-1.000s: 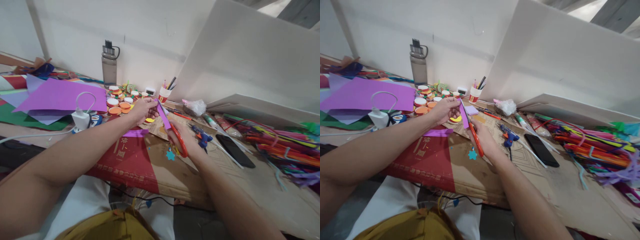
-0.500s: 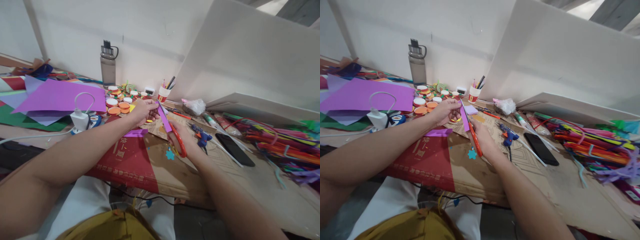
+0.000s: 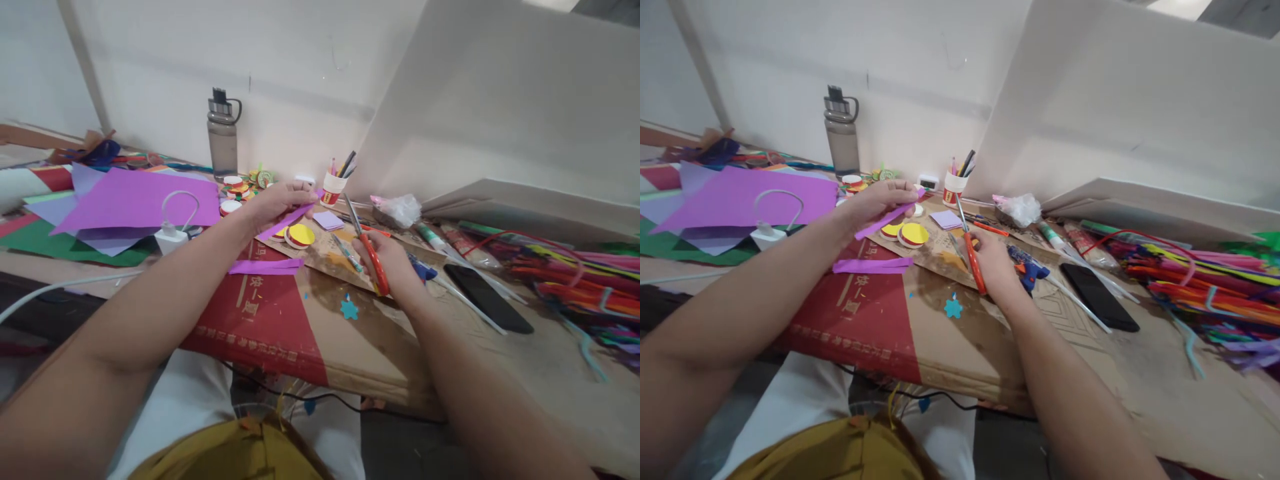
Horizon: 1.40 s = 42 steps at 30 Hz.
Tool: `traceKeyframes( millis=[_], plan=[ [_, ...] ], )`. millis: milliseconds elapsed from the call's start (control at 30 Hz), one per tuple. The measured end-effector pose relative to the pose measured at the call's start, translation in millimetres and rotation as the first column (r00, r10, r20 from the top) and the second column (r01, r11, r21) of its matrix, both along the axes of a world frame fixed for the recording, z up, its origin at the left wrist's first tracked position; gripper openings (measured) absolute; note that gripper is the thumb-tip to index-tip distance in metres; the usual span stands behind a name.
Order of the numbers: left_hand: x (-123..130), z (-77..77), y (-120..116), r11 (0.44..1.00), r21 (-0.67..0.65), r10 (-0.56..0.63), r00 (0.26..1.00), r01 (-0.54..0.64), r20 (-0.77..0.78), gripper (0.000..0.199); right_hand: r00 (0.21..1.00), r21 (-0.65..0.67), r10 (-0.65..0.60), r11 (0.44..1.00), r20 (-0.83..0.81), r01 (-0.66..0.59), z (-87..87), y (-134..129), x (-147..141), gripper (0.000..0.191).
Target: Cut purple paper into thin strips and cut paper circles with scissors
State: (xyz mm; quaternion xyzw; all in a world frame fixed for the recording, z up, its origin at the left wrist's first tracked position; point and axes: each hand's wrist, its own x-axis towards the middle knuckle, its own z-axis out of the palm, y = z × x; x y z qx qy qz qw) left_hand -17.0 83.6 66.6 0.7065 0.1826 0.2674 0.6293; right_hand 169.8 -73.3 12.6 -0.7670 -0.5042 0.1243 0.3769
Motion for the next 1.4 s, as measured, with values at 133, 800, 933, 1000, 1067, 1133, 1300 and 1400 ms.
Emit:
traceKeyframes(
  millis=[133, 800, 933, 1000, 1067, 1133, 1300, 1400],
  plan=[
    [-9, 3.5, 3, 0.914, 0.314, -0.155, 0.936, 0.257, -0.317, 0.017, 0.925, -0.138, -0.093, 0.979, 0.369, 0.153, -1.9, 4, 14, 0.03],
    [-6, -11.8, 9, 0.669, 0.376, -0.031, 0.53, 0.641, -0.848, 0.013, 0.787, -0.425, 0.049, 0.862, 0.615, 0.278, -6.7, 8, 25, 0.037],
    [-6, -10.6, 13, 0.67, 0.405, 0.058, 0.5, 0.622, -0.864, 0.013, 0.71, -0.191, 0.0, 0.963, 0.704, 0.189, -9.6, 8, 22, 0.038],
    [-7, -9.5, 17, 0.636, 0.462, 0.117, 0.514, 0.619, -0.85, 0.017, 0.77, -0.102, 0.039, 0.994, 0.637, 0.034, -14.1, 11, 21, 0.034],
    [-8, -8.6, 20, 0.623, 0.486, 0.143, 0.521, 0.613, -0.841, 0.023, 0.821, -0.033, 0.102, 0.994, 0.561, -0.101, -18.8, 15, 17, 0.029],
    [-8, -7.8, 21, 0.621, 0.49, 0.145, 0.525, 0.611, -0.838, 0.028, 0.833, -0.003, 0.161, 0.982, 0.529, -0.188, -22.3, 19, 10, 0.029],
    [-4, -9.0, 18, 0.613, 0.62, 0.234, 0.637, 0.49, -0.735, 0.031, 0.774, -0.172, 0.319, 0.948, 0.547, -0.269, -22.9, 27, -13, 0.03],
    [1, -13.8, 14, 0.574, 0.791, 0.382, 0.785, 0.214, -0.489, 0.027, 0.74, -0.287, 0.387, 0.92, 0.551, -0.267, -21.9, 35, -24, 0.024]
  ],
)
